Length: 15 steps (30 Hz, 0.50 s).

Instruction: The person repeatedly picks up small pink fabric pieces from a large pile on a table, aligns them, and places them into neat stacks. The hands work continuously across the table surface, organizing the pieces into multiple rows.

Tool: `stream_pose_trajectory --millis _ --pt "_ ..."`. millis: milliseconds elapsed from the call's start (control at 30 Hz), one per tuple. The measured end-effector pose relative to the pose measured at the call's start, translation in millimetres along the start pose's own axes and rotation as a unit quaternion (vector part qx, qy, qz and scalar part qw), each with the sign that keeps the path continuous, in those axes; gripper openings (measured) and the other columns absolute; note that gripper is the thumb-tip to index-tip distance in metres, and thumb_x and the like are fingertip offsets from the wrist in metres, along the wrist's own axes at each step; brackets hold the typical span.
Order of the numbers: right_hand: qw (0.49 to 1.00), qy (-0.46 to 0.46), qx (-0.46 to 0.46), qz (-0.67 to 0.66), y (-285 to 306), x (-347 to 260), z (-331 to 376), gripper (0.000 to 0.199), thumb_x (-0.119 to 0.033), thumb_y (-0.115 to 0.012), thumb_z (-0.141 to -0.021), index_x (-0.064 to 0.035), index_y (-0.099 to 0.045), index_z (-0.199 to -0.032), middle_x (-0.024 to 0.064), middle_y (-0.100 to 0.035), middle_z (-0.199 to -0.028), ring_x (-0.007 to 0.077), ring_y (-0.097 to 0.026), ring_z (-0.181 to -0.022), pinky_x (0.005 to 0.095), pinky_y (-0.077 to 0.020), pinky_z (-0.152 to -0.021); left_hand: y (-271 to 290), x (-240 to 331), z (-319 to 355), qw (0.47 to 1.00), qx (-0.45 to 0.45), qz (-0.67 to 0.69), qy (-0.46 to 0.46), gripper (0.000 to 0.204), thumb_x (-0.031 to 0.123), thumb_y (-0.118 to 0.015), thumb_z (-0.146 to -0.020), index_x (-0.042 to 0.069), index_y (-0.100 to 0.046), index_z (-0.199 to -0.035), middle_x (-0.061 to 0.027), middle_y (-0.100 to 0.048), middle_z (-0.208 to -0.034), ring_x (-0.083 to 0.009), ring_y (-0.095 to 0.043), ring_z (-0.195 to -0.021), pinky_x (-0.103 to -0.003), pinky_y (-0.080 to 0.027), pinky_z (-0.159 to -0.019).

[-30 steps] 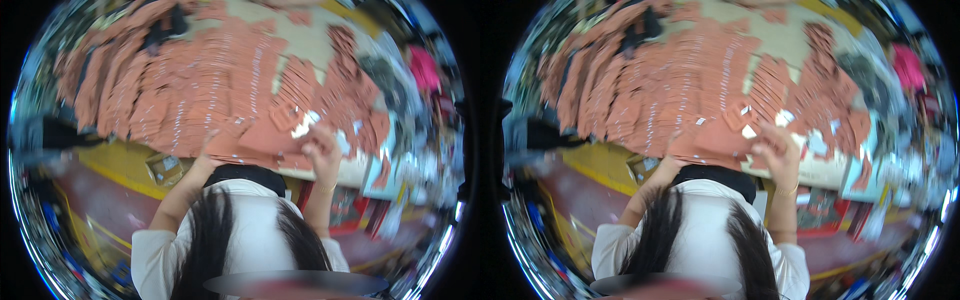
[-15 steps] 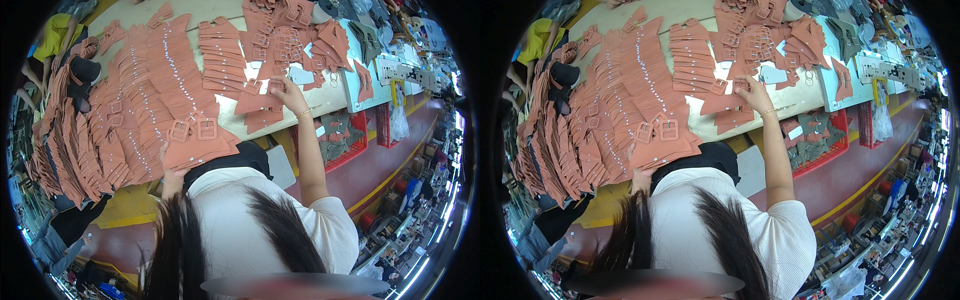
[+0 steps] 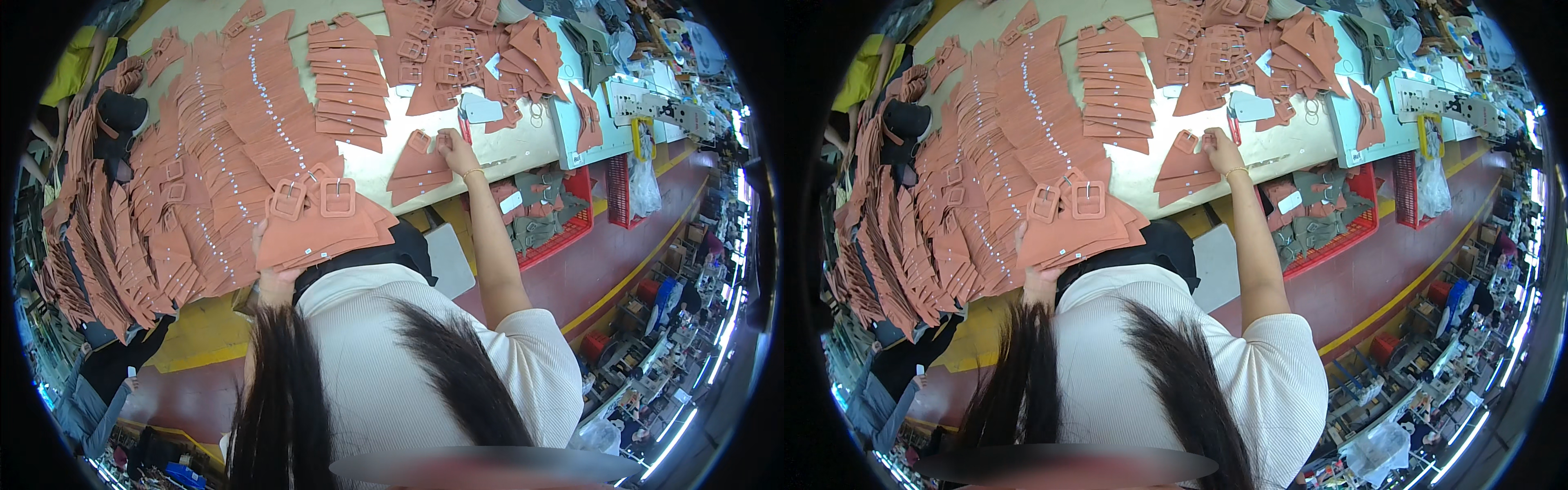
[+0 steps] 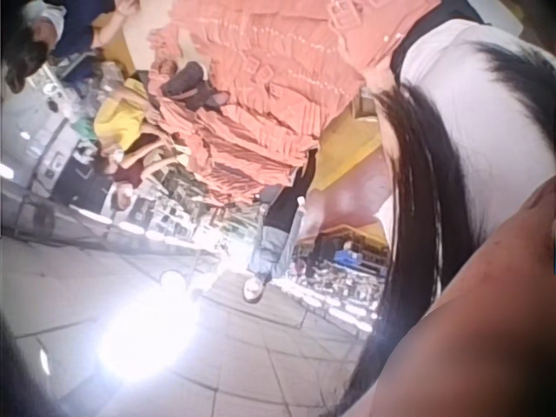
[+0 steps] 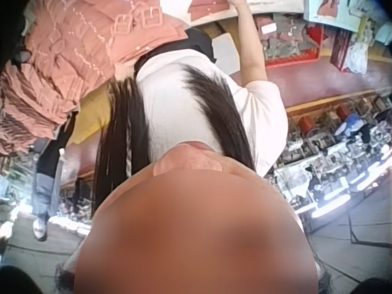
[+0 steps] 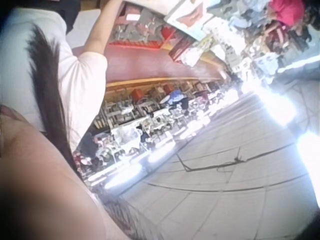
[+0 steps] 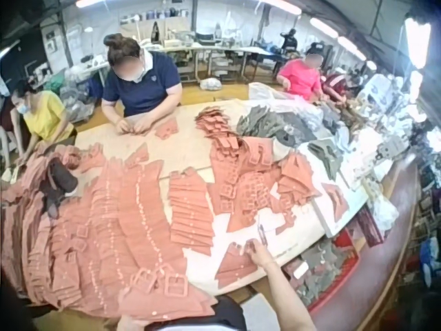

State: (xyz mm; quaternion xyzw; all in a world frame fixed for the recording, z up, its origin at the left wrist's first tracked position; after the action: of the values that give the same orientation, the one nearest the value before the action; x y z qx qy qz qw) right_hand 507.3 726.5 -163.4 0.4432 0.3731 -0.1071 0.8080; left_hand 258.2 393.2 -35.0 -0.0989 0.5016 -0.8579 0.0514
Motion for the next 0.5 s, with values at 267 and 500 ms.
stream_pose_trajectory --millis 267,500 --pt "0.996 0.071 0.044 -0.015 4 -98 30 0.036 -0.02 -0.063 -0.083 -0.0093 -0.059 -0.118 0.015 -0.056 -0.111 0.0248 -0.063 -0.086 0.033 -0.0507 -0.076 -6 -2 -7 0.999 0.036 0.004 0.001 0.06 0.042 -0.051 -0.084 0.006 -0.045 -0.131 -0.0183 -0.051 -0.128 -0.0368 -0.052 -0.115 -0.055 -0.043 -0.097" --pt "0.959 0.276 -0.06 -0.035 -23 -224 97 0.042 -0.026 -0.071 -0.078 -0.0043 -0.061 -0.112 0.0121 -0.054 -0.11 0.0255 -0.058 -0.097 0.0333 -0.0474 -0.082 -4 -5 -13 0.999 0.053 -0.011 0.008 0.06 0.042 -0.052 -0.083 0.005 -0.045 -0.131 -0.0187 -0.052 -0.126 -0.0361 -0.053 -0.113 -0.053 -0.044 -0.096"
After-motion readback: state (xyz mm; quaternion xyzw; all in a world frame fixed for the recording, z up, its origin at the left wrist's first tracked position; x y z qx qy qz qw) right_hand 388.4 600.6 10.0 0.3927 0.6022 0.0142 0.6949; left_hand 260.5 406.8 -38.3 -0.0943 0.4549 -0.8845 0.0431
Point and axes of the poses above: each hand's wrist, its own z-axis away from the middle knuckle, its own y-axis out of the back of the hand, x = y × z, the point moved 2 cm from there along -z, towards the middle knuckle
